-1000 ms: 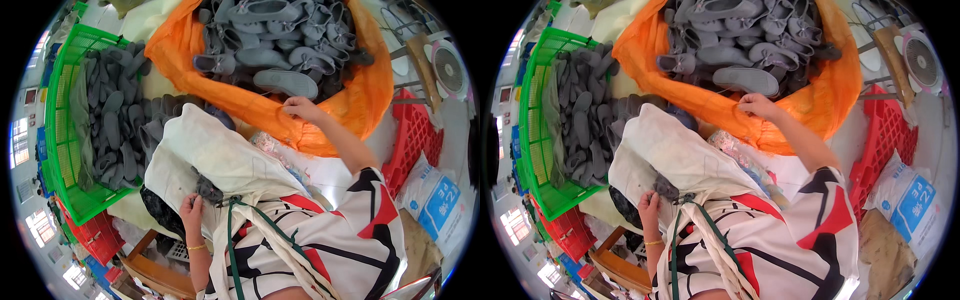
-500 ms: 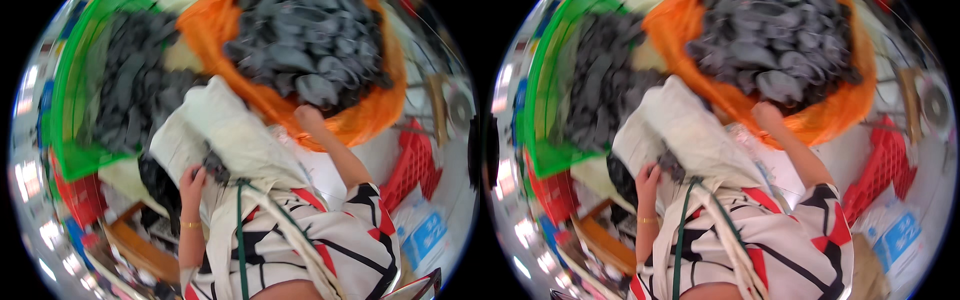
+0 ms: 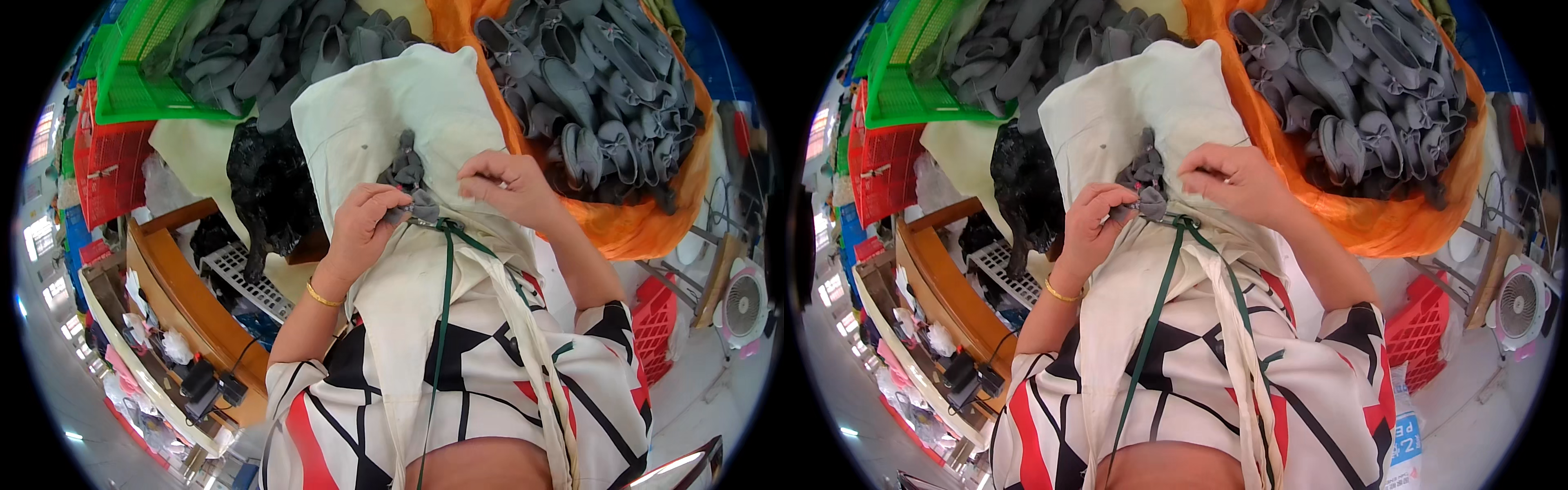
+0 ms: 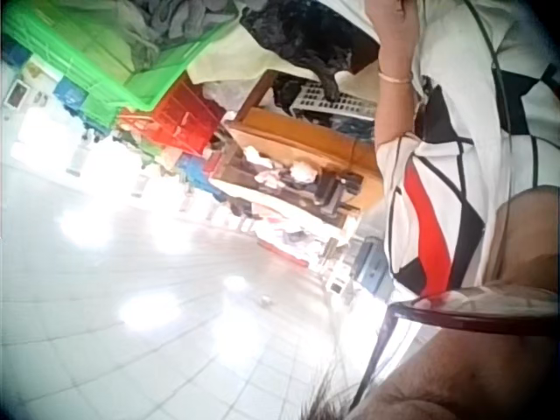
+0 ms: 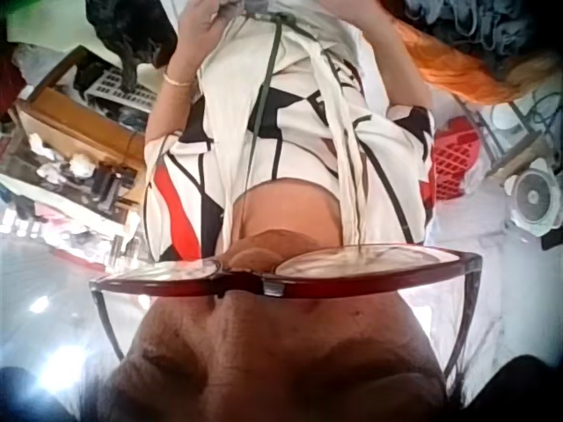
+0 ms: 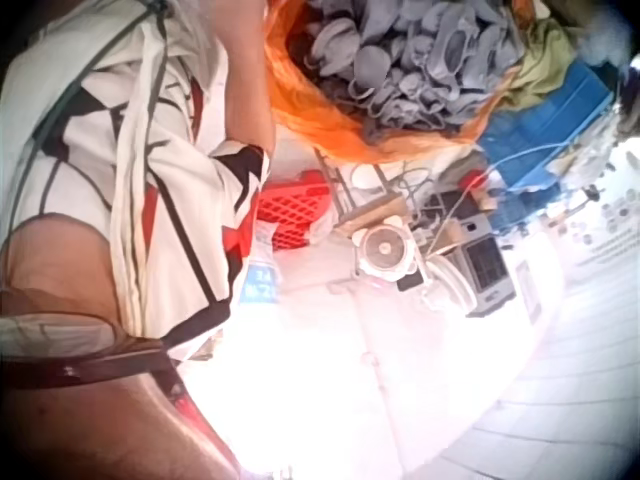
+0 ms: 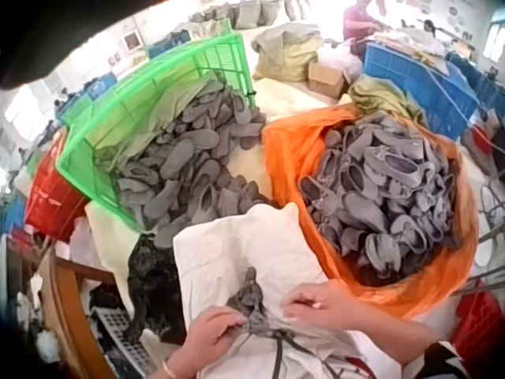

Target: The person sews a decorative bow onto the toe of a gray slip-on shoe using a needle and thread. They pull the thread through the fabric, tie knots, and trim excess thread. The person repeats this process on multiple shoes, placing finished items into a nearby orange bag.

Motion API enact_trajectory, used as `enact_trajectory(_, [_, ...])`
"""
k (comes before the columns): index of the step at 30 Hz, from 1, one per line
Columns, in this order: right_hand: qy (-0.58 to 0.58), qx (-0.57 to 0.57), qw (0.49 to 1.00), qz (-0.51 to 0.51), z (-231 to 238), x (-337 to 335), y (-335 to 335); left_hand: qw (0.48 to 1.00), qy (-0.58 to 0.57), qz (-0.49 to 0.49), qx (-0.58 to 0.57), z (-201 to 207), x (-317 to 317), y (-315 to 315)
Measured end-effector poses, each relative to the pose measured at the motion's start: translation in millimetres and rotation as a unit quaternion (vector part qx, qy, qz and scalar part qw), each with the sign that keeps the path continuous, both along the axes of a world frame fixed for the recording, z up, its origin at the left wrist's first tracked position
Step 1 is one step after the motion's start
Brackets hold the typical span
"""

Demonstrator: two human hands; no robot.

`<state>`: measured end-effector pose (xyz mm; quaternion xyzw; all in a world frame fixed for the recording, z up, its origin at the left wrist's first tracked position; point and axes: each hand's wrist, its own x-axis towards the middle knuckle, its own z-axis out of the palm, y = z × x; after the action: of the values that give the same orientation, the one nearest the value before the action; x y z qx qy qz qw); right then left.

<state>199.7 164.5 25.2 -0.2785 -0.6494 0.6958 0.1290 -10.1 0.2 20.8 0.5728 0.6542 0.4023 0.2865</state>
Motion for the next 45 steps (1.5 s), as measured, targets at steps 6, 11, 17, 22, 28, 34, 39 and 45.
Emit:
enact_trajectory(6, [-0.029, 0.126, 0.974, 0.188, 7, -24, -14, 0.993, 0.064, -0.028, 0.100, -2, -12, -9])
enact_trajectory(11, [-0.015, 0.140, 0.968, 0.209, 5, -35, -16, 0.993, 0.035, -0.025, 0.109, -5, -18, -13])
enact_trajectory(17, [-0.017, 0.114, 0.968, 0.222, 4, -39, -15, 0.994, 0.000, -0.016, 0.107, -9, -21, -14])
enact_trajectory(22, [0.002, 0.037, 0.975, 0.219, -2, -39, -17, 0.993, -0.047, -0.016, 0.106, -9, -20, -12])
enact_trajectory(28, [0.005, -0.055, 0.975, 0.214, -9, -36, -28, 0.990, -0.111, -0.005, 0.092, -7, -12, -17])
enact_trajectory(34, [-0.050, -0.121, 0.968, 0.213, 1, -37, -31, 0.987, -0.124, -0.019, 0.097, -8, -6, -18])
enact_trajectory(39, [-0.082, -0.128, 0.968, 0.200, -5, -33, -33, 0.993, -0.110, -0.023, 0.035, -2, 0, -17])
enact_trajectory(45, [-0.075, 0.011, 0.972, 0.224, 14, -42, -32, 0.984, -0.177, -0.032, 0.005, 2, -1, -23])
